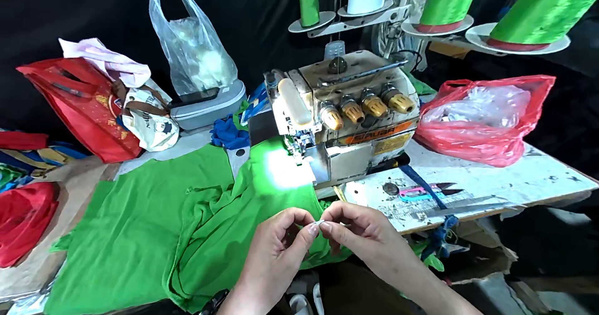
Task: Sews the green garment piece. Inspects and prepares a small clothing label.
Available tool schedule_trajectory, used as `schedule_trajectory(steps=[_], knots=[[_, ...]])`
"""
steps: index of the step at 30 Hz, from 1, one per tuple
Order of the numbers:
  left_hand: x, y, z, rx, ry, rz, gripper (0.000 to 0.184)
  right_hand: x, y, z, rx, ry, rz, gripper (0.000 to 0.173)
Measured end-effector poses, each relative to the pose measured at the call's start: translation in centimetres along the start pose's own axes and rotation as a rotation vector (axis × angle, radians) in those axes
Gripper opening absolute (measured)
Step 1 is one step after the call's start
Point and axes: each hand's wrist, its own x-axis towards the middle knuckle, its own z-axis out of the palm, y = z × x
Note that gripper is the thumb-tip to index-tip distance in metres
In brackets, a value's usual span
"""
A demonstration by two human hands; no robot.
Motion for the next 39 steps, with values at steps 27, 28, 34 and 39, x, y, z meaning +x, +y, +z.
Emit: schedule_trajectory(steps=[27,28,34,39], knots=[[7.6,-1.4,-2.2,0.682,0.272,0.167,0.014,3.7,0.3,0.0,-0.138,-0.062,-0.033,0.025],[7.4,-1.5,-2.1,0.674,0.286,0.160,0.014,3.8,0.1,0.0,-0.139,-0.057,-0.011,0.026],[7.3,-1.1,-2.1,0.643,0.237,0.113,0.010,4.1,-0.3,-0.6,-0.219,-0.071,-0.009,0.025],[7.8,-0.4,-2.0,0.682,0.203,0.085,0.011,3.9,-0.5,-0.4,-0.388,-0.050,-0.047,0.034]])
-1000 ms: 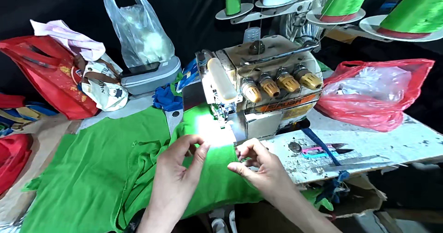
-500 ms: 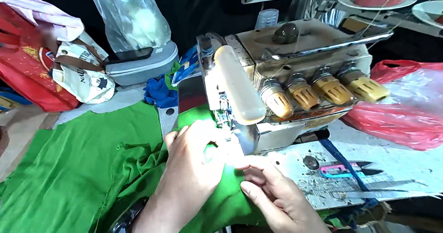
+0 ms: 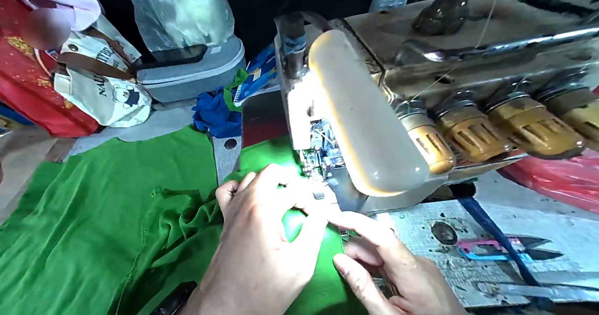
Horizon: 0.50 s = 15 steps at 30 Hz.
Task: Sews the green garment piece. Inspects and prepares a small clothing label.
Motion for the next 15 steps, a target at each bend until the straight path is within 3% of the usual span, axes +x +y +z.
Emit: schedule_trajectory(steps=[6,15], knots=[[-0.4,1.1,0.0,0.035,0.033,0.029,0.021,0.2,-0.6,-0.1,-0.061,-0.012,0.070,0.034],[-0.2,-0.8,-1.2,0.188,-0.061,0.329,0.020,0.4,-0.7,-0.2,-0.098,-0.021,0.052,0.033]])
